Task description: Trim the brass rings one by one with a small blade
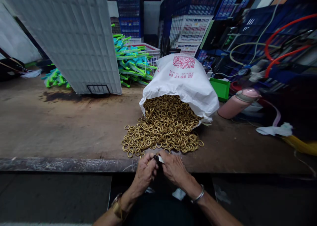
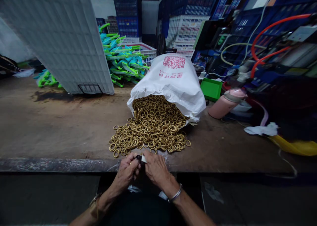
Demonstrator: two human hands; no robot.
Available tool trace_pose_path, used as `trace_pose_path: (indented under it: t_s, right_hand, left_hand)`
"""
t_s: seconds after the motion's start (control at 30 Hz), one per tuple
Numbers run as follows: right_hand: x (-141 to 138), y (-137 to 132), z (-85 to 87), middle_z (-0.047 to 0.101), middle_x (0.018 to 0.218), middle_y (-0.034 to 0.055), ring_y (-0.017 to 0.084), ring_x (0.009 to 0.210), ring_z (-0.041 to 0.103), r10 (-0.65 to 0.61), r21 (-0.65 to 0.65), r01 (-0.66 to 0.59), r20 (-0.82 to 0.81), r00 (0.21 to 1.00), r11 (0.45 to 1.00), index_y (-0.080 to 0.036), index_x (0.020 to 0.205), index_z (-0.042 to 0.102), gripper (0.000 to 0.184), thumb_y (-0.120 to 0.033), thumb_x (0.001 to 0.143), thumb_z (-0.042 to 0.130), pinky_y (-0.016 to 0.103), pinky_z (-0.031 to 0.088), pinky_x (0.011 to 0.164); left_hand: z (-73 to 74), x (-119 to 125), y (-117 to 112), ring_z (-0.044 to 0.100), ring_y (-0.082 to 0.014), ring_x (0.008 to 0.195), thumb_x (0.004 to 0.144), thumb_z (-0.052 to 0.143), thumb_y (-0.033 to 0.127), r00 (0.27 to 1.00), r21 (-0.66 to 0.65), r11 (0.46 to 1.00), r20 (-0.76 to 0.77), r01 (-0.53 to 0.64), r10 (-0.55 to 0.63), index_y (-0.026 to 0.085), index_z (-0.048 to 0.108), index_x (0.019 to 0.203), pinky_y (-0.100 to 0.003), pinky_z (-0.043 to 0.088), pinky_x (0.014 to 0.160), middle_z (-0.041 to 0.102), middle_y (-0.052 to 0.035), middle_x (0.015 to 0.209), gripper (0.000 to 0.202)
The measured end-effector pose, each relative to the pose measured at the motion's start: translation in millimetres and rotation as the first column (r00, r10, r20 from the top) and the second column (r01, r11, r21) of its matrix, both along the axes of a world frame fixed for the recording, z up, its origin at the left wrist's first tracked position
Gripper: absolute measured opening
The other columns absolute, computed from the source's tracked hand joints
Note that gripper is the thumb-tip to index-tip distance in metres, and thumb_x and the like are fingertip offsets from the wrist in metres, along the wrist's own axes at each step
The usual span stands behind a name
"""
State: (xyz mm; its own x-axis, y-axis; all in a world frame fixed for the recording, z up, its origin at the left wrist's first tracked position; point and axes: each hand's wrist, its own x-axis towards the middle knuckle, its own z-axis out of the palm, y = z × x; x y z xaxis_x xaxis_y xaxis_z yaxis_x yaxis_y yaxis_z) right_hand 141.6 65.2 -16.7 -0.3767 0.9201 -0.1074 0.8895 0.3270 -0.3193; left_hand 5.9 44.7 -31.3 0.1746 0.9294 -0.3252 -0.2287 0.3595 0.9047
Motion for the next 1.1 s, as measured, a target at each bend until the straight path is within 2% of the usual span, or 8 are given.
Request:
trace_pose_path:
  t_s: [0.13, 0.27, 0.33, 0.47, 0.7, 0.9, 1.0, 1.1]
  right_hand:
    - [5, 7, -3.5, 0.063, 0.069, 0.0037, 0.014, 0.059, 0.054, -0.073, 0.007, 0.073, 0.042, 0.996, 0.997, -0.017, 0.089, 0.05, 0.02, -0.009, 0.077, 0.037, 0.026, 0.019, 0.052]
    - [4, 16, -5.0, 0.062, 0.069, 0.003, 0.014, 0.06, 0.055, -0.157, 0.057, 0.155, 0.029, 0.987, 0.986, -0.018, 0.085, 0.05, 0.018, -0.008, 0.077, 0.037, 0.025, 0.021, 0.053]
    - [-2, 20, -4.3, 0.062, 0.072, 0.0027, 0.014, 0.064, 0.055, -0.147, 0.103, 0.148, -0.023, 0.989, 0.984, -0.018, 0.086, 0.049, 0.019, -0.007, 0.076, 0.038, 0.025, 0.023, 0.055]
    - [-17, 30, -2.4, 0.064, 0.081, 0.003, 0.014, 0.069, 0.056, -0.086, 0.137, 0.094, -0.064, 0.994, 0.986, -0.019, 0.099, 0.048, 0.028, -0.007, 0.075, 0.039, 0.024, 0.025, 0.057]
    - [-22, 39, -8.7, 0.064, 0.078, 0.0032, 0.014, 0.065, 0.055, -0.091, 0.124, 0.089, 0.012, 0.996, 0.988, -0.021, 0.095, 0.053, 0.025, -0.01, 0.076, 0.041, 0.025, 0.023, 0.054]
    - [-11, 38, -11.2, 0.057, 0.065, -0.0006, 0.012, 0.059, 0.051, -0.066, 0.118, 0.104, -0.287, 0.956, 0.988, -0.02, 0.084, 0.053, 0.016, -0.015, 0.08, 0.039, 0.022, 0.029, 0.056]
    - [-7, 33, -8.3, 0.054, 0.065, -0.0014, 0.011, 0.059, 0.049, -0.099, 0.029, 0.129, -0.486, 0.868, 0.991, -0.02, 0.079, 0.052, 0.012, -0.021, 0.081, 0.04, 0.021, 0.033, 0.056]
    - [-7, 25, -4.2, 0.051, 0.062, -0.0032, 0.011, 0.058, 0.047, -0.152, -0.098, 0.117, -0.597, 0.787, 0.988, -0.02, 0.074, 0.05, 0.013, -0.025, 0.082, 0.041, 0.02, 0.034, 0.056]
  left_hand:
    - [9.5, -3, -7, 0.038, -0.0032, 0.036, 0.074, 0.057, 0.045, 0.998, -0.046, 0.998, 0.037, 0.052, -0.05, 0.017, 0.05, 0.073, -0.013, 0.027, 0.033, 0.048, 0.0059, 0.052, 0.029]
    - [13.1, -5, -11, 0.04, -0.0036, 0.039, 0.073, 0.06, 0.043, 0.966, -0.112, 0.991, 0.254, 0.077, -0.046, 0.016, 0.05, 0.075, -0.014, 0.03, 0.034, 0.05, 0.0045, 0.058, 0.029]
    - [12.1, -6, -9, 0.042, -0.0039, 0.041, 0.072, 0.06, 0.044, 0.94, -0.161, 0.985, 0.34, 0.056, 0.002, 0.016, 0.05, 0.072, -0.014, 0.03, 0.033, 0.053, 0.0021, 0.063, 0.031]
    - [11.5, -9, -6, 0.048, -0.0058, 0.047, 0.072, 0.06, 0.041, 0.925, -0.201, 0.979, 0.376, 0.02, 0.058, 0.014, 0.05, 0.07, -0.014, 0.031, 0.035, 0.058, -0.0031, 0.072, 0.029]
    - [11.5, -19, -4, 0.052, -0.0082, 0.051, 0.071, 0.061, 0.029, 0.857, -0.275, 0.96, 0.506, 0.055, 0.096, 0.017, 0.053, 0.086, -0.014, 0.033, 0.036, 0.056, 0.0004, 0.067, 0.02]
    - [7.4, -18, 3, 0.053, -0.0081, 0.056, 0.067, 0.068, 0.029, 0.848, -0.32, 0.944, 0.476, -0.081, 0.234, 0.014, 0.05, 0.07, -0.013, 0.035, 0.038, 0.056, -0.0002, 0.068, 0.024]
    - [8.2, -13, 8, 0.05, -0.0069, 0.051, 0.066, 0.068, 0.033, 0.894, -0.237, 0.96, 0.381, -0.15, 0.234, 0.015, 0.049, 0.071, -0.013, 0.035, 0.037, 0.054, 0.0017, 0.065, 0.027]
    - [6.2, -8, 10, 0.046, -0.0059, 0.045, 0.069, 0.064, 0.04, 0.937, -0.123, 0.971, 0.262, -0.207, 0.233, 0.016, 0.051, 0.082, -0.013, 0.033, 0.034, 0.05, 0.0044, 0.061, 0.03]
